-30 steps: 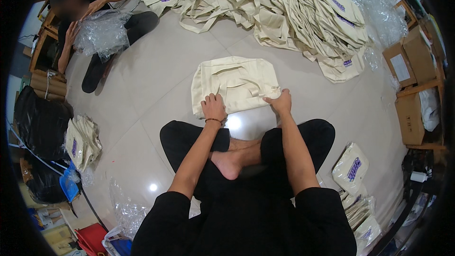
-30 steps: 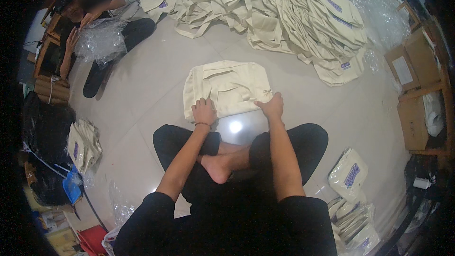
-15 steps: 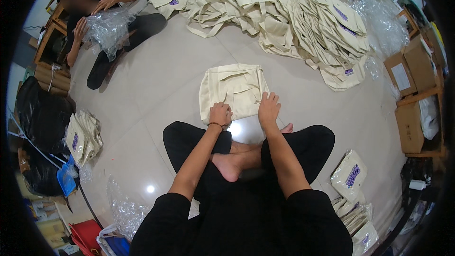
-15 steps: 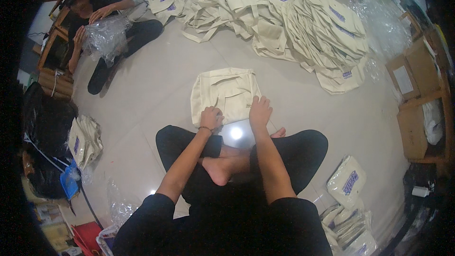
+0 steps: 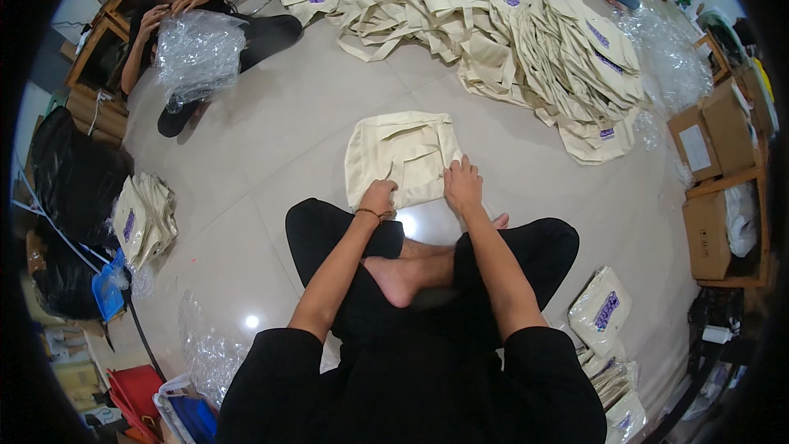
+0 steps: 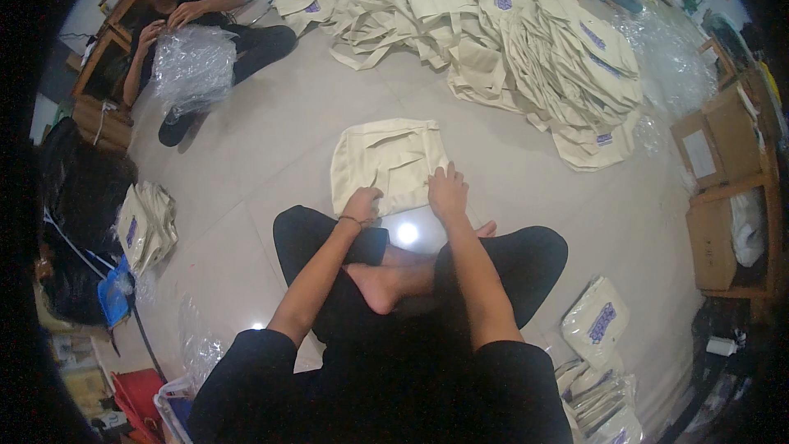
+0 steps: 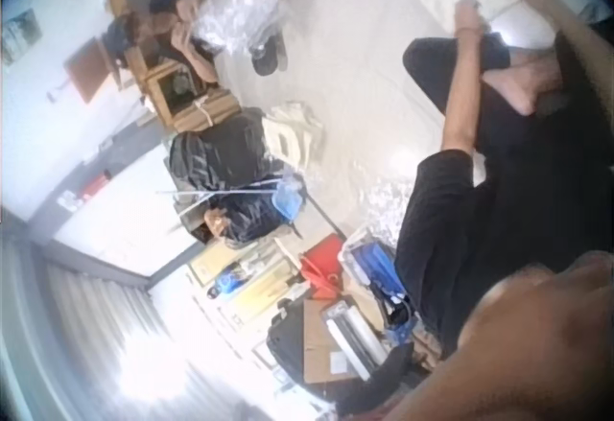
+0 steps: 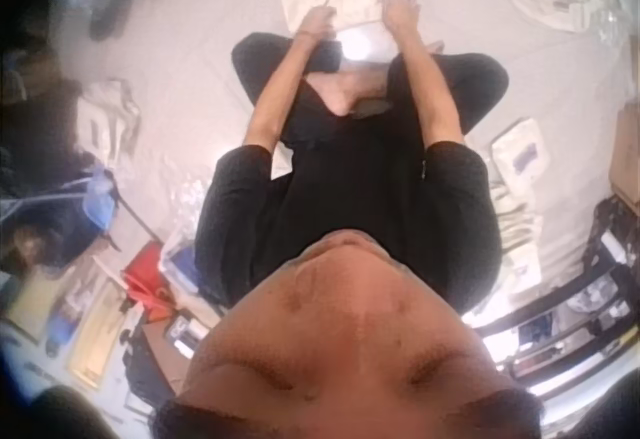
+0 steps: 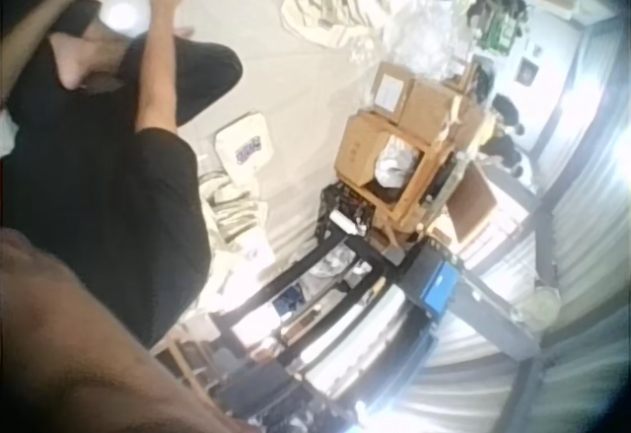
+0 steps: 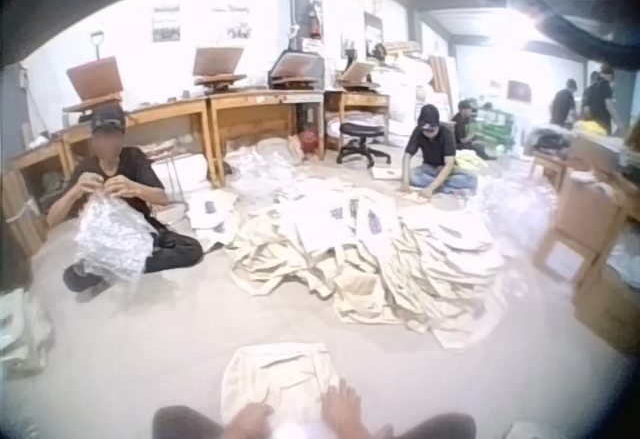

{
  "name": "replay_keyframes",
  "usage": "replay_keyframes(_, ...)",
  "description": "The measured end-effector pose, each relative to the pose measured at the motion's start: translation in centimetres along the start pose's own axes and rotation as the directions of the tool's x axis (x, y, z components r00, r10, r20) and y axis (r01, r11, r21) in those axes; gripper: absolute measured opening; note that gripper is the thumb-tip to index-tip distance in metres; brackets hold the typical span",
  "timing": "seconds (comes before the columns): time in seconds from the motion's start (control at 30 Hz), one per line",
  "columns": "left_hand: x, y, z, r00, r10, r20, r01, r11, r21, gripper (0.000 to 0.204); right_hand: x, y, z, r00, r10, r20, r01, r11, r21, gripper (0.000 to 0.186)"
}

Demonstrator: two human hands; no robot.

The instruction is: The person sits on the floor and repeatedly folds beige tote bags, then places each folded bag into a clear plastic wrapper. The person smooths the bags and wraps them one at a time, stacking the wrapped units nearby.

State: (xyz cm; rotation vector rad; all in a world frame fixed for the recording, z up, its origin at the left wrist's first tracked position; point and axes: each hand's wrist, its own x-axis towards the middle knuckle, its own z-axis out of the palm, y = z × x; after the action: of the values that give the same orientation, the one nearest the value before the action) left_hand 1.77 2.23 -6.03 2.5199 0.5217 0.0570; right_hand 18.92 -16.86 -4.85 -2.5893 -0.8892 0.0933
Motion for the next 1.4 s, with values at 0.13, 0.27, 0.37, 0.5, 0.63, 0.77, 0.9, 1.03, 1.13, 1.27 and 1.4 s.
replay_keyframes(0.13, -1.8, 3.3, -2.2, 0.868, -0.234, -0.438, 0.396, 0.858, 0.327, 0.077, 0.0, 0.0, -0.6, 0.991, 0.127, 0.043, -0.131, 0.981, 0.145, 0.043)
replay_keyframes(0.27, -1.9, 4.1, -4.2, 0.609, -0.728, -0.315, 0.791, 0.584, 0.18, 0.109, -0.3, -0.7, -0.3, 0.919, 0.393, 0.0, -0.37, 0.865, 0.338, 0.062)
replay_keyframes(0.37, -1.2, 2.4, -4.6, 0.609, -0.791, -0.06, 0.792, 0.61, 0.012, 0.108, 0.0, -0.1, 0.1, 0.899, 0.439, 0.016, -0.41, 0.825, 0.389, 0.076)
replay_keyframes(0.5, -0.7, 1.3, -4.5, 0.638, -0.76, -0.122, 0.763, 0.645, -0.03, 0.093, 0.0, 1.3, 0.4, 0.885, 0.457, 0.085, -0.448, 0.79, 0.419, 0.085)
replay_keyframes(0.63, -0.5, 1.9, -4.4, 0.658, -0.725, -0.201, 0.715, 0.686, -0.133, 0.076, -0.6, 1.2, -0.3, 0.851, 0.49, 0.187, -0.523, 0.763, 0.38, 0.087)
replay_keyframes(0.77, 0.3, 2.6, -2.7, 0.739, -0.55, -0.39, 0.575, 0.816, -0.06, 0.052, -0.9, -0.4, -1.2, 0.799, 0.559, 0.224, -0.601, 0.723, 0.341, 0.078)
replay_keyframes(0.9, 1.1, 1.7, -0.8, 0.86, -0.283, -0.425, 0.399, 0.892, 0.212, 0.039, -1.1, -1.7, -1.3, 0.823, 0.525, 0.215, -0.567, 0.751, 0.337, 0.073)
replay_keyframes(1.03, 1.7, 1.0, 0.7, 0.874, -0.123, -0.471, 0.296, 0.902, 0.315, 0.017, -1.0, -1.8, -1.0, 0.857, 0.484, 0.178, -0.516, 0.792, 0.327, 0.07)
replay_keyframes(1.13, 2.3, 1.1, 1.7, 0.902, -0.112, -0.418, 0.298, 0.862, 0.411, 0.012, -0.8, -1.6, -1.1, 0.867, 0.449, 0.217, -0.497, 0.816, 0.297, 0.07)
replay_keyframes(1.27, 3.7, 2.0, 4.0, 0.907, -0.205, -0.369, 0.387, 0.751, 0.534, 0.021, -0.6, -1.8, -1.5, 0.881, 0.395, 0.26, -0.453, 0.862, 0.227, 0.069)
replay_keyframes(1.4, 5.0, 2.3, 5.4, 0.948, -0.223, -0.228, 0.316, 0.563, 0.764, 0.048, -0.3, -2.1, -1.7, 0.871, 0.399, 0.286, -0.461, 0.865, 0.198, 0.069)
